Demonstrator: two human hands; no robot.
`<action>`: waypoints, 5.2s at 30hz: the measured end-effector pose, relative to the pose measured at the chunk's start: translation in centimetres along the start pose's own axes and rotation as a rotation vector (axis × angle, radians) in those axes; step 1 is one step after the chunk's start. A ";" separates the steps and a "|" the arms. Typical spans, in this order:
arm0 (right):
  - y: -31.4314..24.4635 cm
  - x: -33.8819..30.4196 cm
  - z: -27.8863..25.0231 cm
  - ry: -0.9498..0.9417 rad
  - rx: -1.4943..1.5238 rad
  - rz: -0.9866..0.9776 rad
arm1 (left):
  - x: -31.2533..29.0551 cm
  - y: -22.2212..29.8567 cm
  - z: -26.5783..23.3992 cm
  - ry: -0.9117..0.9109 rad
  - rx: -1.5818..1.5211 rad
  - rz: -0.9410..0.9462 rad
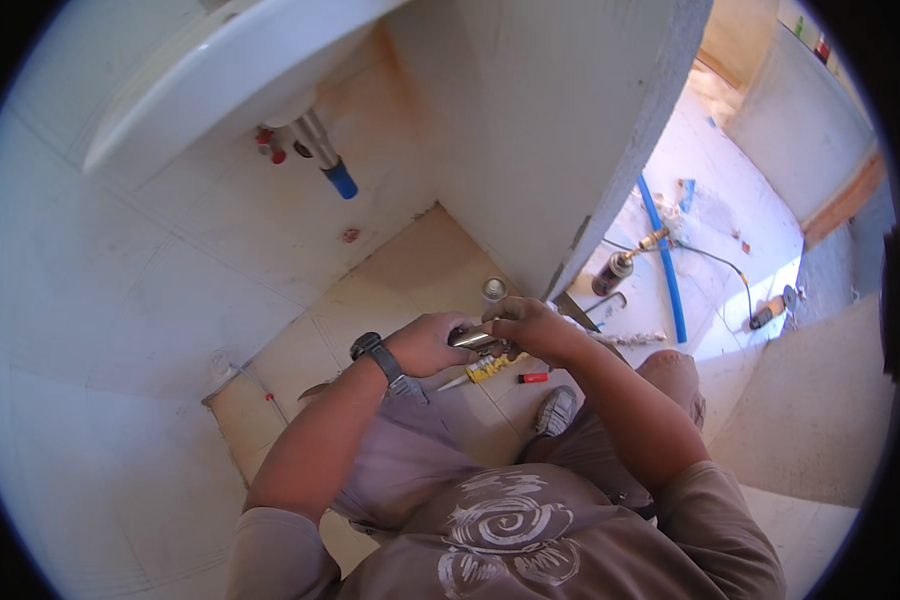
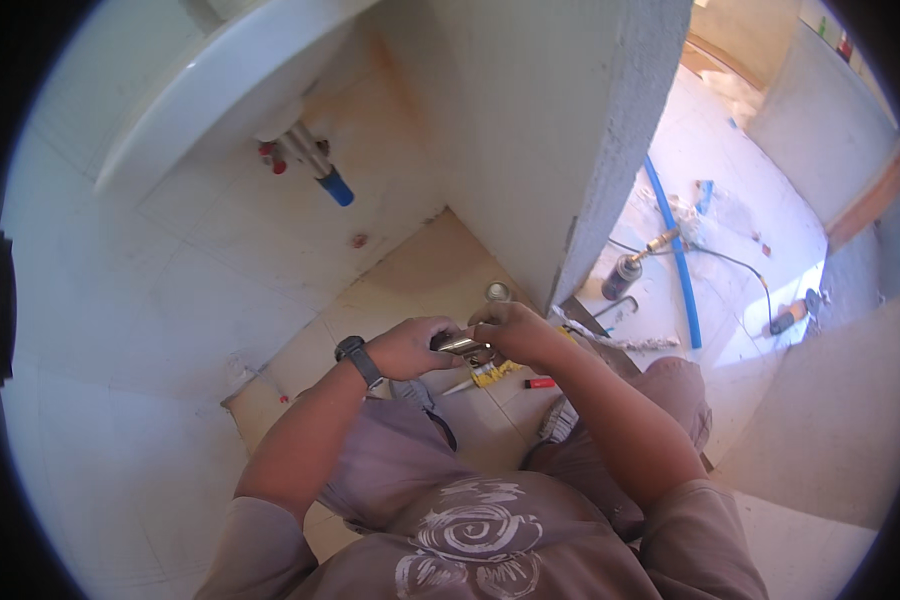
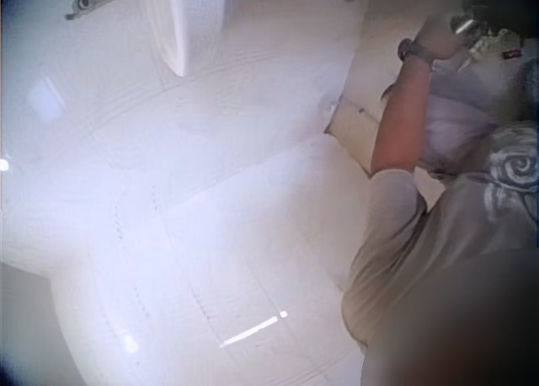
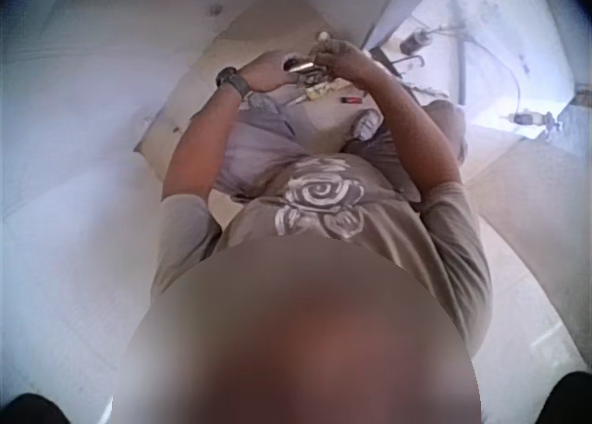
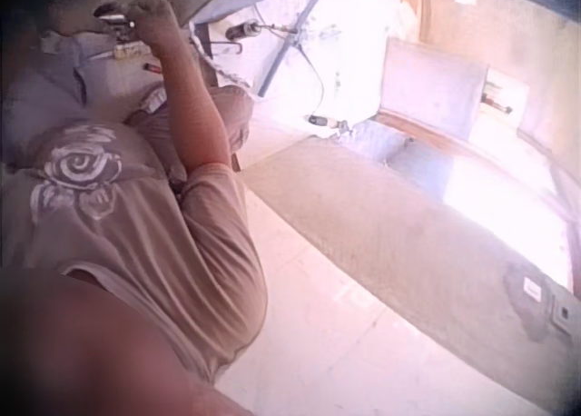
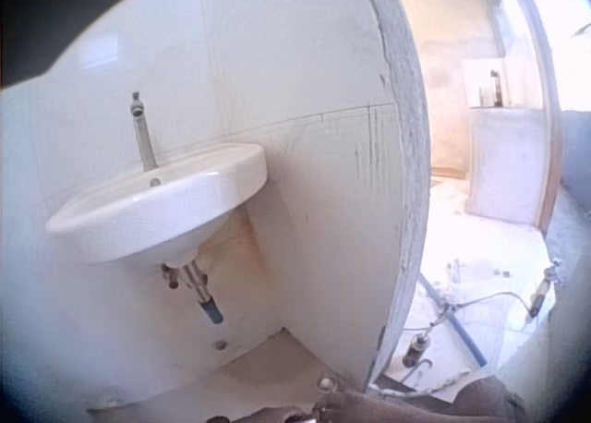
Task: The person sits on the floor under a wall-mounted sink and assembles the drain plumbing. They connect a P-trap to the sink tailpiece, attach a flexible hose, and tighten the fittings by hand. Tools and sealant are visible on the floor nearby.
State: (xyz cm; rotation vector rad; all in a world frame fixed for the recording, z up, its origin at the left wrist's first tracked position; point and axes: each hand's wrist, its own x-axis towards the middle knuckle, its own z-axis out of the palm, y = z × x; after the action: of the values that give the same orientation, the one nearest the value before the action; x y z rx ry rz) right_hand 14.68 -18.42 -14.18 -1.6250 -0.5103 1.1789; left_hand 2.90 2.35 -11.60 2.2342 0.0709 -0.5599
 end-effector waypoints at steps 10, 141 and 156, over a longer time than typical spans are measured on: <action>10.4 4.1 4.7 -0.050 -0.600 -0.234 | 0.2 -4.5 -1.6 0.244 0.086 -0.204; -14.7 -5.4 -2.4 -0.116 -0.443 -0.275 | -6.4 3.1 -0.6 0.397 0.406 0.259; -11.8 -6.5 -1.2 -0.065 -0.282 -0.370 | -6.3 3.1 -0.3 0.409 0.308 0.301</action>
State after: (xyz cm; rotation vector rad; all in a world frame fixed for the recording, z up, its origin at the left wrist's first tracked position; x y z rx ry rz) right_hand 15.46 -19.52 -0.70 -1.6387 -1.0093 0.9128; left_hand -1.97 1.31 -6.61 2.5658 -0.1510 0.0603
